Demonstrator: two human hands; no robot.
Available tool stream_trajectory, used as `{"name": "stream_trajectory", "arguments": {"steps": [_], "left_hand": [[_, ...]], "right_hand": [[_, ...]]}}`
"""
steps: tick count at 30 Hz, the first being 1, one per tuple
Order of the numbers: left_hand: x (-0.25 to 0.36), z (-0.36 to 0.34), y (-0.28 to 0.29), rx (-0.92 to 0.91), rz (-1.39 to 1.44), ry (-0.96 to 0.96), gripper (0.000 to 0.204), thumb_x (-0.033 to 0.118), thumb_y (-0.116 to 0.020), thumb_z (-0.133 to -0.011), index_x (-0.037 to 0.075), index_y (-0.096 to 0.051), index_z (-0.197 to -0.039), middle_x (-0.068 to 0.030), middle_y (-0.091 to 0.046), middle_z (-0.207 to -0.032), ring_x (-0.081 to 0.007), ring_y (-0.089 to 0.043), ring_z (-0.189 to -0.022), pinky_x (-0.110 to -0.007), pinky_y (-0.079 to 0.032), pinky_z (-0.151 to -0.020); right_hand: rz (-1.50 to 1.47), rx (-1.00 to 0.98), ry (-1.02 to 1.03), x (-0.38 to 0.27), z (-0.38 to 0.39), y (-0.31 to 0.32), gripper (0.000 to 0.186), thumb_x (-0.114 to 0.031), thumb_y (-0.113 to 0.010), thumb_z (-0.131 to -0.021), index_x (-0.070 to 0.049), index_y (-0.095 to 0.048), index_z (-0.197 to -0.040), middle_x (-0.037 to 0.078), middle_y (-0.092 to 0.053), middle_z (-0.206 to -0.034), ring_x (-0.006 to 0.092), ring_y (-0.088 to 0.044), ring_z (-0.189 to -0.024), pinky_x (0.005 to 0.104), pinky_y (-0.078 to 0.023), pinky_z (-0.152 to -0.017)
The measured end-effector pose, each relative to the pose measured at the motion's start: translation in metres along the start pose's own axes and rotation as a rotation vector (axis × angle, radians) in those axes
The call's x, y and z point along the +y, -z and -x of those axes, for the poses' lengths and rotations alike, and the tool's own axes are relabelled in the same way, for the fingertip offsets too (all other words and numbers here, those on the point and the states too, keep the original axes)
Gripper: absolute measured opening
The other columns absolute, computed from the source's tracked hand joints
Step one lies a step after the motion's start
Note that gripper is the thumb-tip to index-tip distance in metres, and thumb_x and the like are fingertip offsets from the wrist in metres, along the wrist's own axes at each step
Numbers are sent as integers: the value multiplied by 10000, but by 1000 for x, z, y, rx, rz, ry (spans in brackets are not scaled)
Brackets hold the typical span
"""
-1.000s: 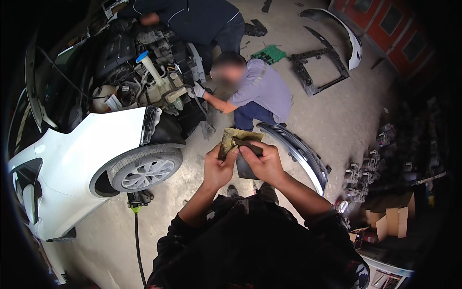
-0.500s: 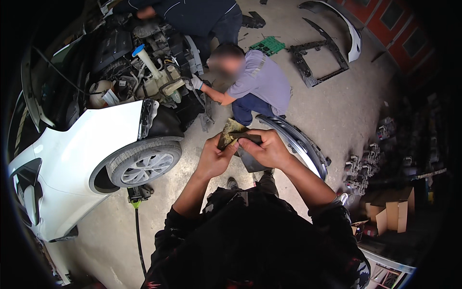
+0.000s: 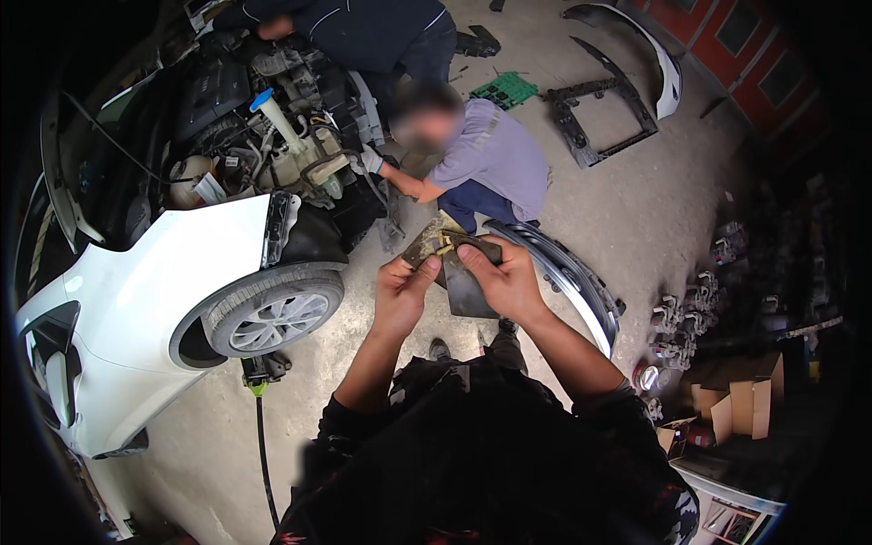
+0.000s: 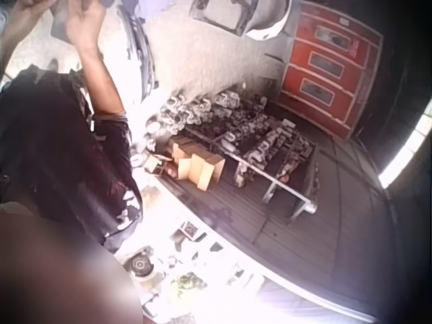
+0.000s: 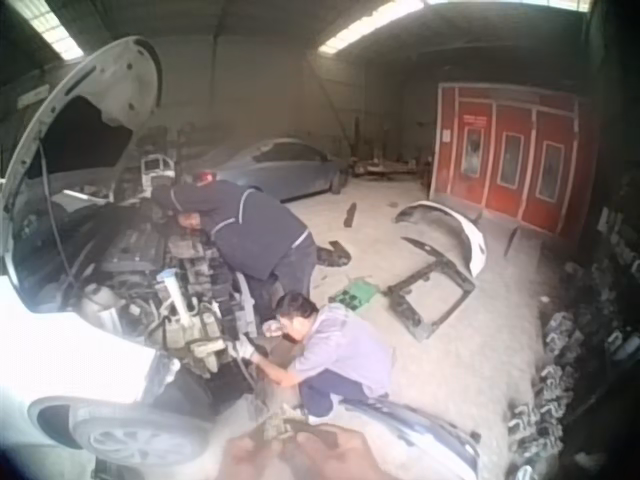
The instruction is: The person sands a small dark rectangular object with sandpaper, then sands a white car bumper section. The person also wipes the sanding block with a white cloth. Another person works on the engine bay of a white car in the background.
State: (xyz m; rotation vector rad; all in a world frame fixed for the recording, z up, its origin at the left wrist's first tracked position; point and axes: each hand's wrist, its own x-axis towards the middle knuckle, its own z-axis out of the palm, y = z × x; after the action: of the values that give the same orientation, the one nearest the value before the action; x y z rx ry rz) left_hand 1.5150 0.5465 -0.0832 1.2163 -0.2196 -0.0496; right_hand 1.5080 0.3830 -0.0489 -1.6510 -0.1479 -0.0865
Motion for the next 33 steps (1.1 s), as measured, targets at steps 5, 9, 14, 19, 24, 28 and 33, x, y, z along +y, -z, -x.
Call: {"name": "stream_trajectory", "arguments": {"steps": [5,9,14,19,24,28,33], "left_hand": [[-2,9,-15,99,-136,-129,178,61,-569,-959,-21,-645,-1097,0,-670,-969,-62,-549,-845,-221,-452,-769],[1,16,-20,124,-317,-123,165,71,-571,-956,-43,-629,-1060,-42,-678,-891,-79,-550,-790,-242,-465,-719],[7,17,-11,-19,-493,-101,165,81,-582,-944,-44,-617,-1045,-75,-670,-810,-94,-544,-734,-272,-473,-664],[13,13,-1,-205,-390,115,220,87,-549,-969,-26,-621,-1144,-6,-653,-1017,-75,-537,-918,-235,-431,-835],[9,13,-7,-114,-142,74,234,92,-545,-974,-24,-603,-1169,-4,-647,-1034,-70,-529,-936,-227,-425,-853],[0,18,-19,87,-118,-50,209,87,-549,-974,-26,-612,-1138,-1,-647,-1003,-51,-530,-901,-213,-433,-809],[-8,28,-28,201,-167,-101,190,73,-548,-970,-45,-614,-1104,-10,-653,-929,-28,-526,-823,-190,-436,-729]], "right_hand": [[-58,26,51,7,7,-13,163,-125,-629,-929,34,-665,-936,-33,-580,-653,24,-450,-611,224,-397,-517],[66,-1,125,11,12,-10,160,-124,-648,-906,31,-663,-945,59,-620,-646,25,-463,-595,253,-420,-504],[190,-134,180,11,9,4,165,-133,-655,-891,20,-663,-952,122,-604,-634,32,-464,-579,270,-431,-498],[161,-296,64,3,3,15,153,-126,-628,-912,14,-665,-963,38,-614,-668,45,-482,-611,253,-435,-541],[47,-148,17,1,3,13,175,-158,-617,-937,10,-666,-930,-34,-554,-658,38,-444,-627,229,-399,-550],[-81,84,-73,9,6,-2,217,-195,-610,-955,6,-644,-882,-71,-509,-654,23,-412,-613,215,-359,-528],[-130,66,-12,13,16,-15,169,-149,-620,-943,14,-652,-918,-80,-524,-668,9,-401,-597,200,-328,-499]]}}
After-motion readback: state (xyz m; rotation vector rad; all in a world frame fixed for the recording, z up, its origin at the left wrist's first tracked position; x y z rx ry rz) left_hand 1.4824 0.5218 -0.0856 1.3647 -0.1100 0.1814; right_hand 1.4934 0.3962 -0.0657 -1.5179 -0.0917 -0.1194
